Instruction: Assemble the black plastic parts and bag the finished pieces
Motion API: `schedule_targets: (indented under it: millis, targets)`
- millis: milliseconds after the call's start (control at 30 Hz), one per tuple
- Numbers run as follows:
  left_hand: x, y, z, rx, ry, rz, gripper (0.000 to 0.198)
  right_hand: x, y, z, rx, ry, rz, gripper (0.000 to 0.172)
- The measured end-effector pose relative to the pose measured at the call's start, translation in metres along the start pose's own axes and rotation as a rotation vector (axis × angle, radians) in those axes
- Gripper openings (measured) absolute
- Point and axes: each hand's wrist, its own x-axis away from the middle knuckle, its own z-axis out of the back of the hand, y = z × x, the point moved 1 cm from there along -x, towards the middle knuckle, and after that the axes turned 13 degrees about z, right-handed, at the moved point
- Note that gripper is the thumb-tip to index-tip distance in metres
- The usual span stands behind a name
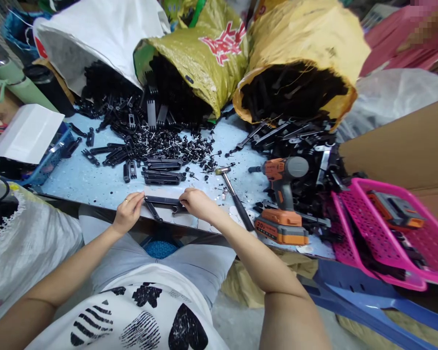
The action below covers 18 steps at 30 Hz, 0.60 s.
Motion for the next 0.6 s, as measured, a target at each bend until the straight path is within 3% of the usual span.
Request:
schedule_targets:
  millis: [267, 367, 500, 600]
  targets:
    - [-0.015, -0.006, 0.005, -0.169, -0.077, -0.284, 0.028, -0.010, -0.003, -0.016, 0.255, -0.061, 0.050, 0.015]
    - [-0.017, -0.012, 0.007, -0.143, -0.093, -0.341, 0.030, 0.000, 0.008, -0.032, 0.200, 0.064, -0.001, 0.016]
    - [-0.019, -0.020, 0.007, -0.116, -0.157, -0.380, 0.030, 0.025, 0.025, -0.058, 0.028, 0.331, 0.185, 0.027]
    - [-0.021, -0.025, 0.006, -0.086, -0.217, -0.412, 0.028, 0.038, 0.031, -0.066, -0.003, 0.413, 0.259, 0.032]
